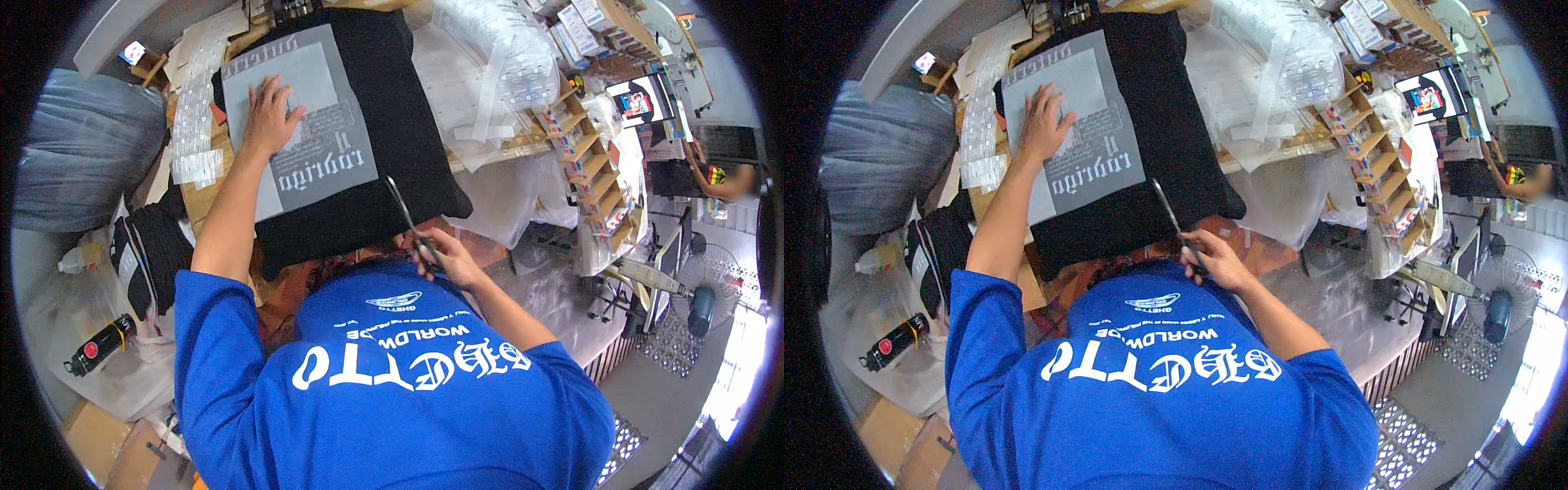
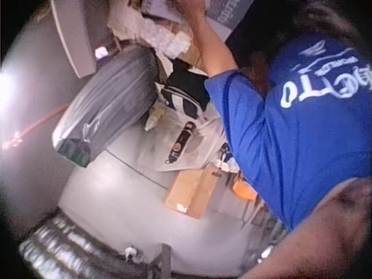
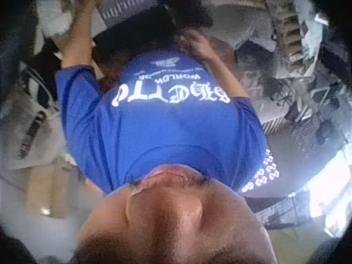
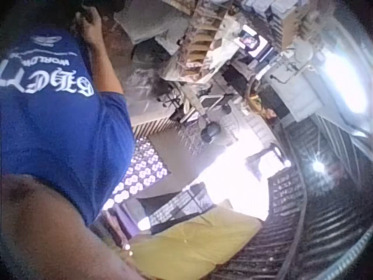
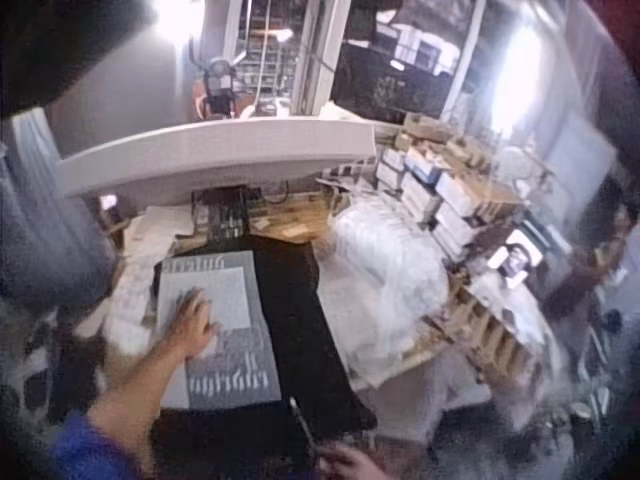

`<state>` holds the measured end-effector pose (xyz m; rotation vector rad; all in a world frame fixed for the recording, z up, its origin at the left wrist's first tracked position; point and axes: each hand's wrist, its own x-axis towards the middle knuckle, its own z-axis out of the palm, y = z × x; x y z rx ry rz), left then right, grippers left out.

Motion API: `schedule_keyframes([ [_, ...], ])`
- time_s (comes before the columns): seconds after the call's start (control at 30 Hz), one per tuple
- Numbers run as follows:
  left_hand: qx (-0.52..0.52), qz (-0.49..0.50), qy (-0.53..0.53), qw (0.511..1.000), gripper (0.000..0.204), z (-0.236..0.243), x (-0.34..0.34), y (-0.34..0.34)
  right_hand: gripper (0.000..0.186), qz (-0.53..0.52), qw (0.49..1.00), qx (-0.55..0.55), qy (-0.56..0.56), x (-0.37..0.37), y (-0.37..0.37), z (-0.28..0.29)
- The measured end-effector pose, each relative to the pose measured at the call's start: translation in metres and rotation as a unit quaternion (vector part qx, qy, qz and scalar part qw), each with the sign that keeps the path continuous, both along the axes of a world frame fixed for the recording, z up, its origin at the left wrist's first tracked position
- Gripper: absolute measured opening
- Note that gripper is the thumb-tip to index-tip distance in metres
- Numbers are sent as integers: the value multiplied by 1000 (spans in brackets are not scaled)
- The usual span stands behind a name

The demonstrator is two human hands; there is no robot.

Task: The person places a black t-shirt on a heat press, cuts a small label with scissors, and positions it on the shirt. They then place a larger printed graphic on the shirt, align it, and operate the heat press to transfer the design. The process is repeated for a second t-shirt.

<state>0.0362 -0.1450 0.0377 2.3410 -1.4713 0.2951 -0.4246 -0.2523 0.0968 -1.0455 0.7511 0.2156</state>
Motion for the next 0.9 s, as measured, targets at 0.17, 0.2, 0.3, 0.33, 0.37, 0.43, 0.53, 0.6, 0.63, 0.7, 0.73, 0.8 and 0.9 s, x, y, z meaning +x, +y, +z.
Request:
schedule_keyframes([
  [0.17,-69,-69,152,984,55,26,-78,2,50,-54,997,-53,0,49,30,-6],
  [0.2,-65,-95,152,982,55,29,-100,5,51,-59,996,-66,6,55,33,-5],
  [0.3,-48,-131,160,977,54,30,-151,11,53,-65,994,-80,-19,65,36,1],
  [0.33,-43,-125,162,978,53,29,-162,11,54,-64,994,-84,4,67,36,4],
  [0.37,-39,-119,163,979,52,28,-169,11,54,-63,994,-87,10,68,35,6],
  [0.43,-40,-108,149,982,50,25,-176,10,55,-62,994,-87,13,70,33,8],
  [0.53,-44,-106,139,984,47,22,-178,9,55,-64,995,-79,5,70,33,7],
  [0.6,-46,-108,135,984,46,20,-178,10,55,-68,994,-81,4,68,34,5],
  [0.63,-48,-108,132,984,45,19,-179,10,52,-66,994,-82,8,67,35,4],
  [0.7,-56,-108,128,984,42,18,-181,10,47,-59,995,-83,15,65,36,3],
  [0.73,-61,-106,127,984,39,17,-181,10,47,-58,995,-81,19,64,36,3],
  [0.8,-75,-114,120,983,33,16,-183,9,46,-47,996,-75,25,63,36,4],
  [0.9,-96,-129,110,981,21,16,-184,7,49,-54,995,-75,38,64,34,6],
])
